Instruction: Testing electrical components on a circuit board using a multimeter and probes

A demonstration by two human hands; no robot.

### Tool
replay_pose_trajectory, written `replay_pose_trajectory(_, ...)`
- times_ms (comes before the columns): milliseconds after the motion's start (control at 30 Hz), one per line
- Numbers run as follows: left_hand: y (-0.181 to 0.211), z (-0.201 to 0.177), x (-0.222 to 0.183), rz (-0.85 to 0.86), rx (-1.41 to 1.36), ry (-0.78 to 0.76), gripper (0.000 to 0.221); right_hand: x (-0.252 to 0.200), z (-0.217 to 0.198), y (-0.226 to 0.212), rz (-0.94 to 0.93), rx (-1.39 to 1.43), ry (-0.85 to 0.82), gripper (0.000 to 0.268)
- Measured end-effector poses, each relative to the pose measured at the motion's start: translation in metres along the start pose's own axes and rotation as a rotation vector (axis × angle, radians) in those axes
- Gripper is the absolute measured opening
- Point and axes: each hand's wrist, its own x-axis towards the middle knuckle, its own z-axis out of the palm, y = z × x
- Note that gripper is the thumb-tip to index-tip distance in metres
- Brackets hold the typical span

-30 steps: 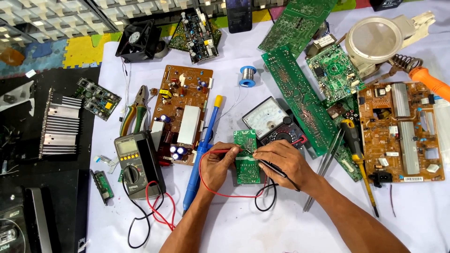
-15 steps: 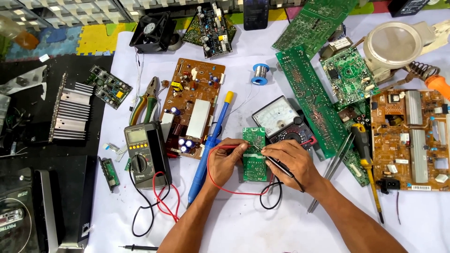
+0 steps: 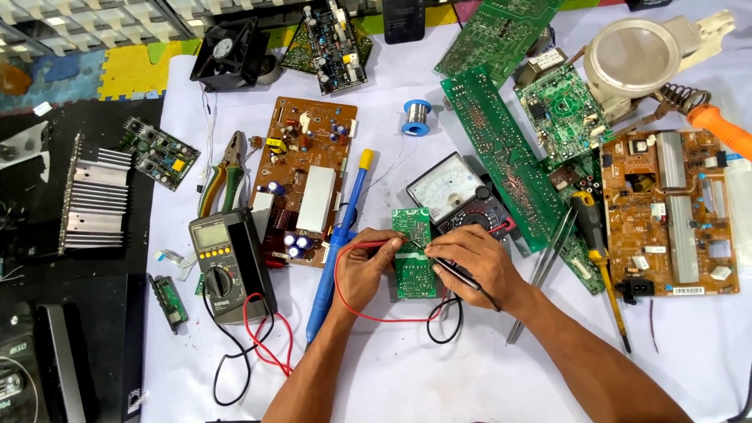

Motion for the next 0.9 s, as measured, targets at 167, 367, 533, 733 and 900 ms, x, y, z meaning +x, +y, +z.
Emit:
replay_pose_trajectory(167, 0.011, 0.003, -0.001, -0.043, 0.018, 0.012, 0.019, -0.002, 0.001, 0.001, 0.012, 0.005, 0.002, 0.013)
replay_pose_trajectory(367, 0.013, 0.004, 0.000, -0.014, 0.055, 0.005, 0.017, -0.002, 0.000, 0.002, 0.017, -0.005, 0.007, 0.013)
replay_pose_trajectory(533, 0.017, 0.007, -0.002, -0.019, 0.067, 0.017, 0.017, -0.001, -0.003, 0.001, 0.013, 0.045, -0.014, 0.012)
replay_pose_trajectory(733, 0.010, 0.003, 0.000, -0.025, 0.073, -0.005, 0.015, 0.002, -0.002, -0.002, 0.018, 0.038, 0.031, 0.011)
replay_pose_trajectory(900, 0.019, 0.009, -0.002, -0.043, 0.032, 0.050, 0.019, 0.004, -0.004, -0.002, 0.049, 0.068, 0.046, 0.011)
